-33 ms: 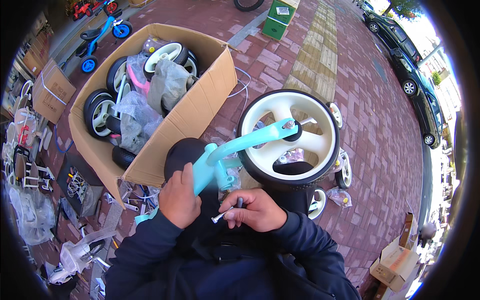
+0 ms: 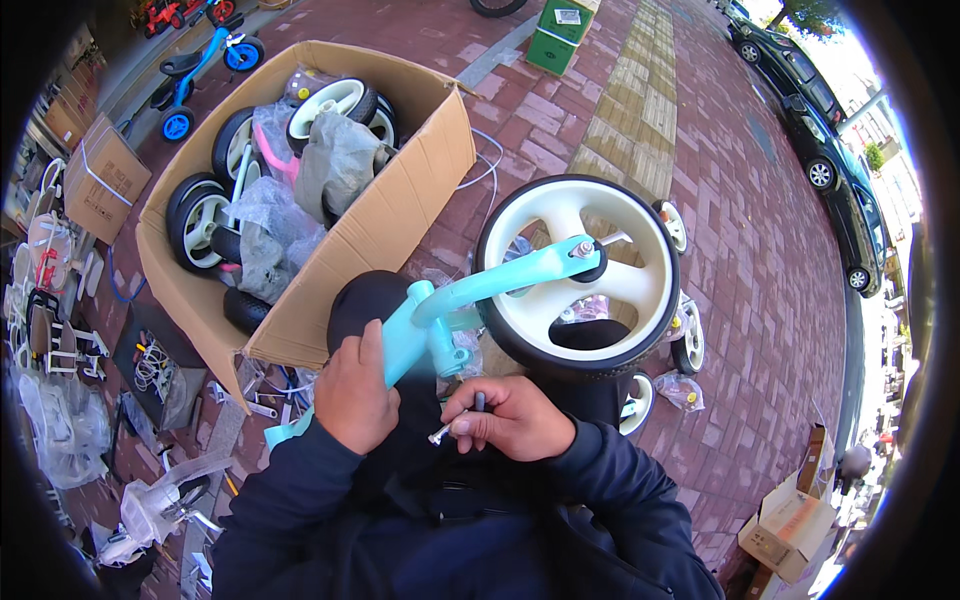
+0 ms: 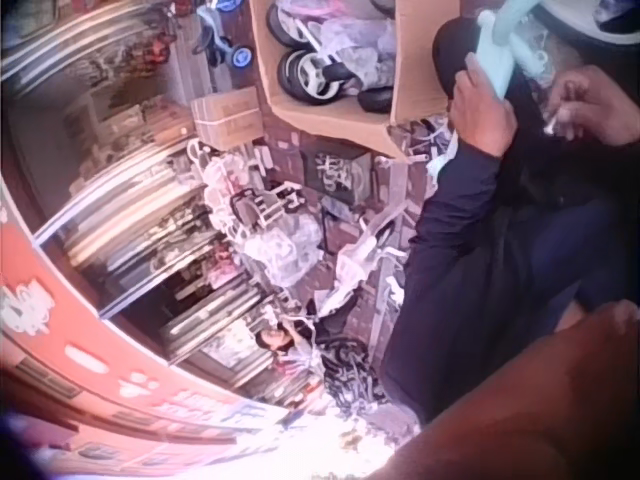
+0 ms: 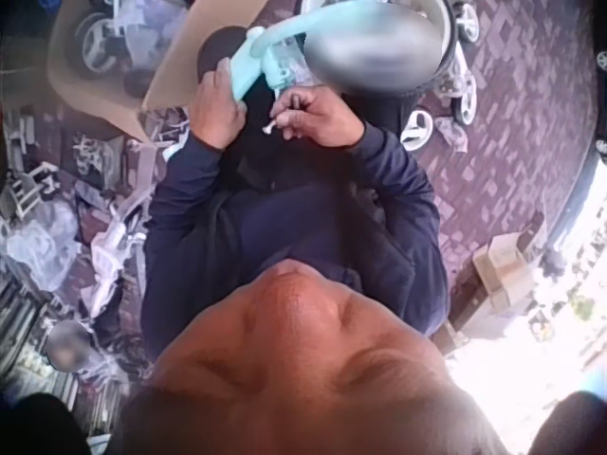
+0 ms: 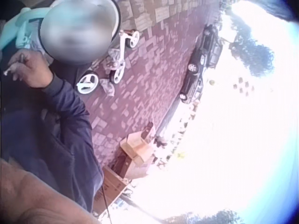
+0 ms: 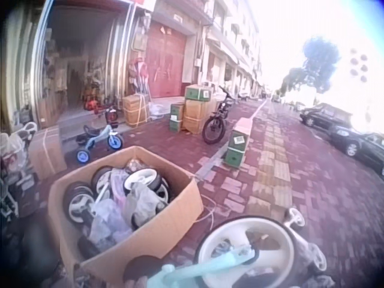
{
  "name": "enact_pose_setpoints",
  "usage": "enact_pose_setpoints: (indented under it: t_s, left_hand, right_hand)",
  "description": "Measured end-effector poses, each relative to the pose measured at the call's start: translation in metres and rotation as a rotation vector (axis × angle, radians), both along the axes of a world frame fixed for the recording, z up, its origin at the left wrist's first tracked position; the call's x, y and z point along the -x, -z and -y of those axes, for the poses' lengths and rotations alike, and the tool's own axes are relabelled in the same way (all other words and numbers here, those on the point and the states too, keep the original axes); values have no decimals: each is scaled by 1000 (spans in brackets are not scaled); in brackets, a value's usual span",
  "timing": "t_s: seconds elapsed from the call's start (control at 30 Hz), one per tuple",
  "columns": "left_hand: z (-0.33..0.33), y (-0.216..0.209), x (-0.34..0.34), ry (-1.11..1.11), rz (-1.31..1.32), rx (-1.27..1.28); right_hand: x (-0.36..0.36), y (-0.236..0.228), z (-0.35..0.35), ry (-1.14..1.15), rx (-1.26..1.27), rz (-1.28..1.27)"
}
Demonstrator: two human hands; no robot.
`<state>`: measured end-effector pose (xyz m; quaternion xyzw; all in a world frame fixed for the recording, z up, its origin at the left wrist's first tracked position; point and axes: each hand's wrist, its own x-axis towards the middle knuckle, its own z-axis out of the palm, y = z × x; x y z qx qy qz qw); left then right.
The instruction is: The person assembles a child's balance scooter by attaching wheels to the frame, installing a seat, and connecting the handlebar. They use a wrench to tighten bolts and secure the components together.
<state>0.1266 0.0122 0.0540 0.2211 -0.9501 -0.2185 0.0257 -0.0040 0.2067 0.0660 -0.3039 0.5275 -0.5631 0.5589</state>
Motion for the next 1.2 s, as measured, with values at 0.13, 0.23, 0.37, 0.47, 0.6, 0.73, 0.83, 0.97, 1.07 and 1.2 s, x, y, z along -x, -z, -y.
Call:
enact_pose_setpoints:
  t_s: [0.13,0.23,0.37,0.47,0.6,0.73,0.83,0.97,1.07,1.2]
  left_hand:
    - [9,6,-6,36,-107,89]
    - [13,6,-4,26,-73,77]
    - [18,5,-2,31,-64,23]
    - [21,5,-1,30,-63,-24]
    - [22,6,0,20,-64,-72]
    - [21,5,0,8,-37,-76]
    - [20,4,0,28,-22,-51]
    - [18,5,0,10,-60,-56]
    - [15,6,-1,9,-64,-9]
    - [12,7,-2,21,-103,57]
  right_hand:
    - [1,13,-2,23,-79,-123]
    - [4,20,-1,9,-122,-29]
    - [9,29,7,214,-308,115]
    - [13,35,11,423,-246,249]
    - [16,39,10,379,-153,172]
    - [16,45,13,356,-156,17]
    - [12,52,15,422,-116,-126]
    - [6,59,18,541,-49,-108]
    - [1,62,21,619,11,100]
    - [-5,64,23,703,23,204]
